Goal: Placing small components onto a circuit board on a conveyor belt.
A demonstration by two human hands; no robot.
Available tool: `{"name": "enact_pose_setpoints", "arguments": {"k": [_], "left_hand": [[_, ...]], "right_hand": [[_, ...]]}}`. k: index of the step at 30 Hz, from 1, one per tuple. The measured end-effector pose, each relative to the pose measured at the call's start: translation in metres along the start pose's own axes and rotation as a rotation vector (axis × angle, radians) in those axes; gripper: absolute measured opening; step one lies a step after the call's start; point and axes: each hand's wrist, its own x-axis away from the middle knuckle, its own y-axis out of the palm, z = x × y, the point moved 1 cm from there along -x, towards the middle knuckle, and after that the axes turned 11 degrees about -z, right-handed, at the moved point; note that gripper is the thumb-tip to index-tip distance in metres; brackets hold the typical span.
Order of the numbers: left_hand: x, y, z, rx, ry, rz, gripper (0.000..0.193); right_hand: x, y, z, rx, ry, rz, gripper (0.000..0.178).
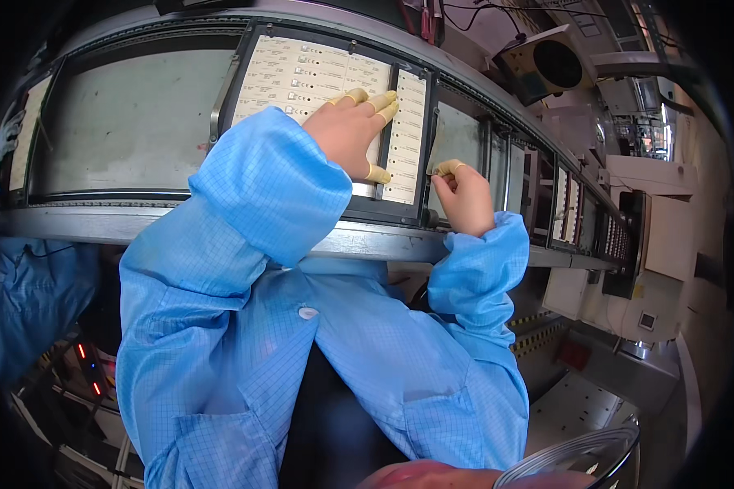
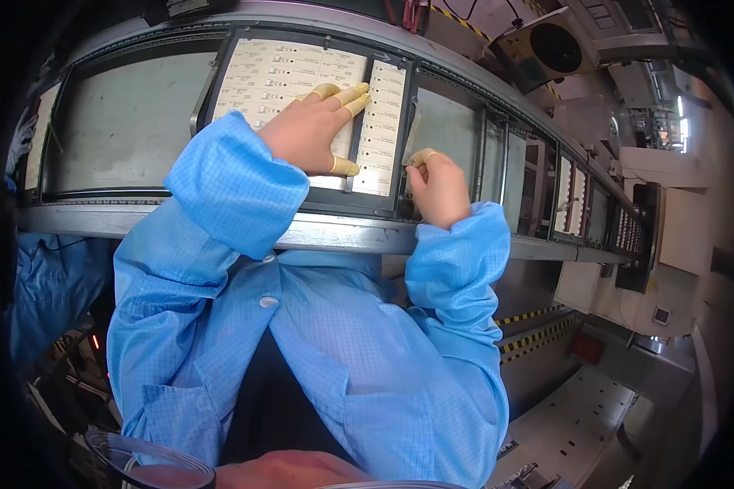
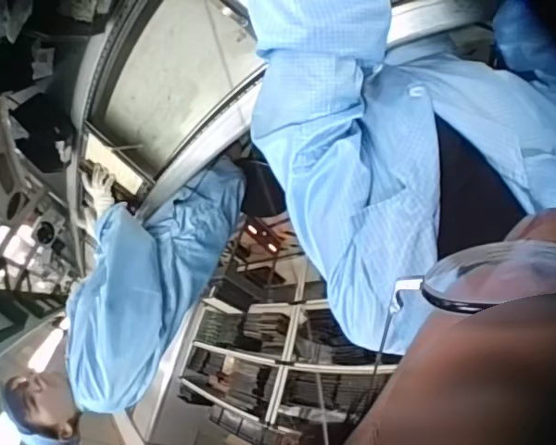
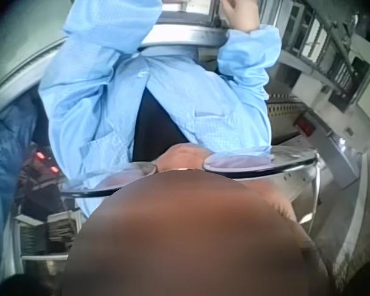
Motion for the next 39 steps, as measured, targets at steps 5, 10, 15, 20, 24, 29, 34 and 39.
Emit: {"name": "enact_pose_setpoints", "arguments": {"k": [5, 10, 15, 20, 24, 29, 34, 39], "left_hand": [[-0.002, 0.002, -0.002, -0.012, 0.013, 0.006, 0.088], [-0.002, 0.006, -0.004, -0.002, 0.019, 0.009, 0.090], [-0.002, 0.003, 0.001, 0.004, -0.020, -0.055, 0.092], [-0.002, 0.000, 0.003, -0.027, -0.020, -0.045, 0.093], [0.027, -0.018, 0.014, 0.008, 0.059, 0.229, 0.084], [0.116, -0.043, 0.003, -0.134, -0.129, 0.526, 0.054], [0.177, -0.012, -0.051, -0.458, -0.746, 0.490, 0.030], [0.166, -0.012, -0.041, -0.021, -0.494, 0.301, 0.031]], "right_hand": [[-0.019, -0.001, -0.004, -0.352, 0.023, -0.143, 0.015], [-0.051, 0.006, -0.045, -0.754, 0.111, -0.255, 0.013], [-0.058, 0.009, -0.036, -0.853, 0.126, -0.394, 0.017], [-0.048, 0.011, -0.034, -0.597, 0.004, -0.206, 0.022], [-0.014, -0.007, -0.045, -0.696, -0.167, -0.019, 0.031], [0.080, -0.068, -0.089, -0.397, -0.696, 0.412, 0.046], [0.104, -0.080, -0.122, -0.161, -1.045, 0.921, 0.030], [0.115, -0.095, -0.134, 0.123, -0.948, 0.954, 0.027]]}}
